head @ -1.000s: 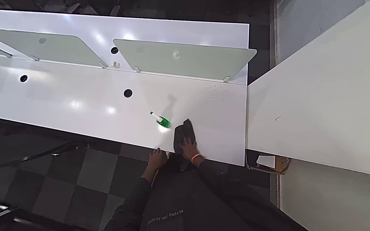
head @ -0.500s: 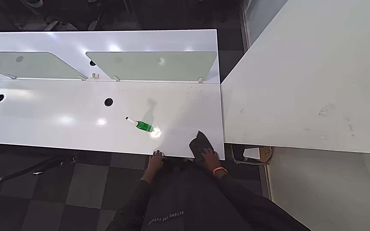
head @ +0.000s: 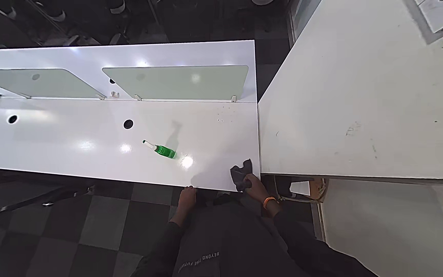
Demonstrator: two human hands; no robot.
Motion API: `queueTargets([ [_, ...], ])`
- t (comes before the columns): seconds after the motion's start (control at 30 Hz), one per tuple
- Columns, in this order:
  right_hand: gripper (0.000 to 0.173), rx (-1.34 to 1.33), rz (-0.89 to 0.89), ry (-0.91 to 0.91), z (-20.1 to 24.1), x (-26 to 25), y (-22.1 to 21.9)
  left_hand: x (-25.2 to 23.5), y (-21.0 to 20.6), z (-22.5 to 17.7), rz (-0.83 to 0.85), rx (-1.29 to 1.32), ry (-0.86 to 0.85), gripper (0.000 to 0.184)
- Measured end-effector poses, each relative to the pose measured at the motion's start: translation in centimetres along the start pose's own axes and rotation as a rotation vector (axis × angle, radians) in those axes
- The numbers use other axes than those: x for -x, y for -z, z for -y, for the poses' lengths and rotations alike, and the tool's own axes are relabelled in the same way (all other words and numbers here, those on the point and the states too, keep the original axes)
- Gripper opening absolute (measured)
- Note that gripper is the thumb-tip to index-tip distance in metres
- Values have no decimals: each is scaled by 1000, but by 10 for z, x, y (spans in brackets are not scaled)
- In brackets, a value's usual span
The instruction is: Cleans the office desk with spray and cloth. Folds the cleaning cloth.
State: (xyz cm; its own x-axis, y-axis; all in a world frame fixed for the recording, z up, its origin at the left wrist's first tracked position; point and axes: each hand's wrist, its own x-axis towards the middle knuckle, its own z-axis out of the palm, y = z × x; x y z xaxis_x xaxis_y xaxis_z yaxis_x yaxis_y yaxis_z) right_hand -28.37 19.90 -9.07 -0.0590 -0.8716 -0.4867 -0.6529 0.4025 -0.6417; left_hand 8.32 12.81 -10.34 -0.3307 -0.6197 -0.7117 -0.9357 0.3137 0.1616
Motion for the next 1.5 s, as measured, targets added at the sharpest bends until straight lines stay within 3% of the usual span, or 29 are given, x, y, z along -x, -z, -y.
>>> queueTargets([
  [0.13, 33, -412, -153, 282, 50, 5, 18, 1, 2, 1, 12, 16, 37, 28],
  [0.23, 45, -560, -260, 357, 64, 9, 14, -2, 0, 2, -3, 22, 43, 32],
  [0.3, 60, -306, -242, 179, 58, 9, 9, -4, -3, 3, 0, 26, 59, 37],
  [0.37, 75, 107, -15, -87, 47, 4, 9, -4, -2, 1, 29, 38, 79, 36],
  [0.4, 74, 248, 112, -187, 40, -1, 8, -4, -1, 1, 41, 41, 89, 35],
  [0.47, 64, 395, 181, -257, 30, -4, 6, -4, -2, 3, 59, 49, 107, 34],
  [0.63, 59, 446, 38, -19, 29, -16, 5, -1, -9, 18, 67, 108, 149, 41],
  [0.73, 76, 500, 67, 46, 38, -32, 1, -1, -10, 31, 70, 131, 162, 44],
  [0.87, 104, 605, 239, -113, 41, -55, -20, 3, -8, 50, 71, 157, 162, 46],
  [1.07, 109, 627, 197, -125, 53, -86, -65, 8, -11, 83, 42, 215, 205, 50],
  [1.2, 108, 665, 236, -79, 68, -121, -57, 12, -12, 107, 43, 252, 232, 53],
  [1.5, 95, 623, 92, -168, 126, -226, -42, 27, -18, 163, 60, 295, 291, 54],
])
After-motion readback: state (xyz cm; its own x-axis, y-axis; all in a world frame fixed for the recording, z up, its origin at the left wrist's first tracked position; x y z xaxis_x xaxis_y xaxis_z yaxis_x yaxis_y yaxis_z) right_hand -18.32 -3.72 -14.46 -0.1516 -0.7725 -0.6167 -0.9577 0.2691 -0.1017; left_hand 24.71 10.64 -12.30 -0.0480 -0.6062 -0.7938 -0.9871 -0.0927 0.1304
